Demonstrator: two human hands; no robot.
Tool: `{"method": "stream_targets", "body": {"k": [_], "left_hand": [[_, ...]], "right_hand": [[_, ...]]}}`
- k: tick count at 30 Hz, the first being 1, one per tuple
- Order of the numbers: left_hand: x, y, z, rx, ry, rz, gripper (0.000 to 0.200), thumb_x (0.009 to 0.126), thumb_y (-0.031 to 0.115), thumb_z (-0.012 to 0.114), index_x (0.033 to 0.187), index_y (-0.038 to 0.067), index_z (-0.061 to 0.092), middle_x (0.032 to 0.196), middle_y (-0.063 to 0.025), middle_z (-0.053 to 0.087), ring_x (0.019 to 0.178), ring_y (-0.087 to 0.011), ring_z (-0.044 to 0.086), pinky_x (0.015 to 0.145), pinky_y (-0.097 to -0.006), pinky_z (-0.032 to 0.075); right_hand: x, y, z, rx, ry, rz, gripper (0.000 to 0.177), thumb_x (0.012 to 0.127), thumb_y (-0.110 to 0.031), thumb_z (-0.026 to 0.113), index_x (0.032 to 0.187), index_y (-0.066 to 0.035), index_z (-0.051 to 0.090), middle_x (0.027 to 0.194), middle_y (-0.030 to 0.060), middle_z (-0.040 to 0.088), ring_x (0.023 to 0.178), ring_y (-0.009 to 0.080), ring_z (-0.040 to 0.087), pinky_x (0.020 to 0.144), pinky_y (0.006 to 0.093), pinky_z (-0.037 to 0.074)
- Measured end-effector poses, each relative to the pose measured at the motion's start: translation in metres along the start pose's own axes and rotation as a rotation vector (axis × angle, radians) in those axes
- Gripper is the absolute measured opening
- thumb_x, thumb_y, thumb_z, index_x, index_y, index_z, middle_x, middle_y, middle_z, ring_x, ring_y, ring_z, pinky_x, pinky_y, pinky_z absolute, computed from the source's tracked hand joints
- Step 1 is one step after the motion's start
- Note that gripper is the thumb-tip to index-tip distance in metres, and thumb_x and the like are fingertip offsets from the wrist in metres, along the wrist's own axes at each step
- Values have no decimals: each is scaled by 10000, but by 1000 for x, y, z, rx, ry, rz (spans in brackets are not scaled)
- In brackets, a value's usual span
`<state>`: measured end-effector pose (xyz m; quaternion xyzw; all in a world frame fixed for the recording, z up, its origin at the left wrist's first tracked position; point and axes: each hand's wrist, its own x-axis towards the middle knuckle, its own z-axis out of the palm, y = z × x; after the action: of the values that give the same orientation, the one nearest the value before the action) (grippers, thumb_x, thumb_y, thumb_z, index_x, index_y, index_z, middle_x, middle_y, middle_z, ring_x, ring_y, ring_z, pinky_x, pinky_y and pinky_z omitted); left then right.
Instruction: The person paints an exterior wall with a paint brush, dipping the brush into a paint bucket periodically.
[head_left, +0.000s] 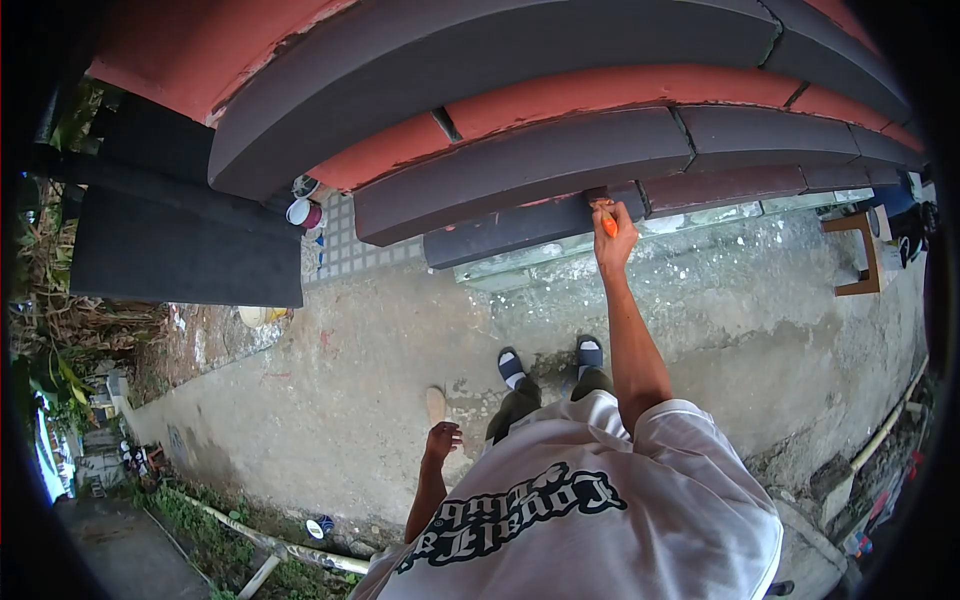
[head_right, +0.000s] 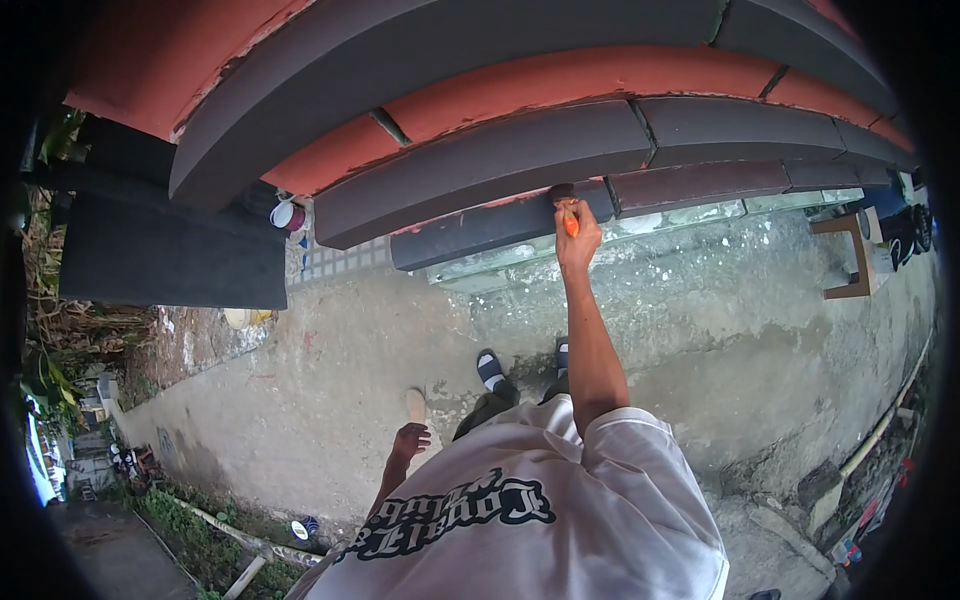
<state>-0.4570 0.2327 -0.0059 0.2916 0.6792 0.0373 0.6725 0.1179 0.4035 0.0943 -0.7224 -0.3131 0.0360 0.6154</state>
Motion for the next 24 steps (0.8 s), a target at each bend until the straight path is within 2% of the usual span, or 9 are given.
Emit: {"method": "stream_targets", "body": {"k": [3,11,18,24], "left_hand": [[15,6,-25,123,110,24,238,987,253,526,1126,93,635,962,-83,719,739,-194,684,655,-352,516],[32,14,-83,119,74,99,236,995,273,540,1110,97,647,960,-86,723,740,-175,681,629,-321,517],[44,-18,-119,68,54,78,256,1015,308,525,1098,99,647,949,-79,724,719,-169,680,612,-319,507],[42,-36,-127,37,87,15,231,1016,275,517,1096,101,644,909,-71,725,687,-162,675,580,-320,499]], "right_hand": [[-10,-7,19,-32,7,-57,212,885,-146,728,839,1,582,759,171,651,664,283,626,674,373,504],[-44,-24,61,-35,48,-68,201,883,-132,727,835,1,583,753,156,654,649,265,623,665,360,503],[-76,-36,104,37,16,-82,203,885,-132,724,833,0,580,747,150,649,653,250,615,667,350,502],[-105,-62,137,31,-48,-63,212,882,-129,727,817,3,574,751,148,655,663,238,619,674,350,504]]}}
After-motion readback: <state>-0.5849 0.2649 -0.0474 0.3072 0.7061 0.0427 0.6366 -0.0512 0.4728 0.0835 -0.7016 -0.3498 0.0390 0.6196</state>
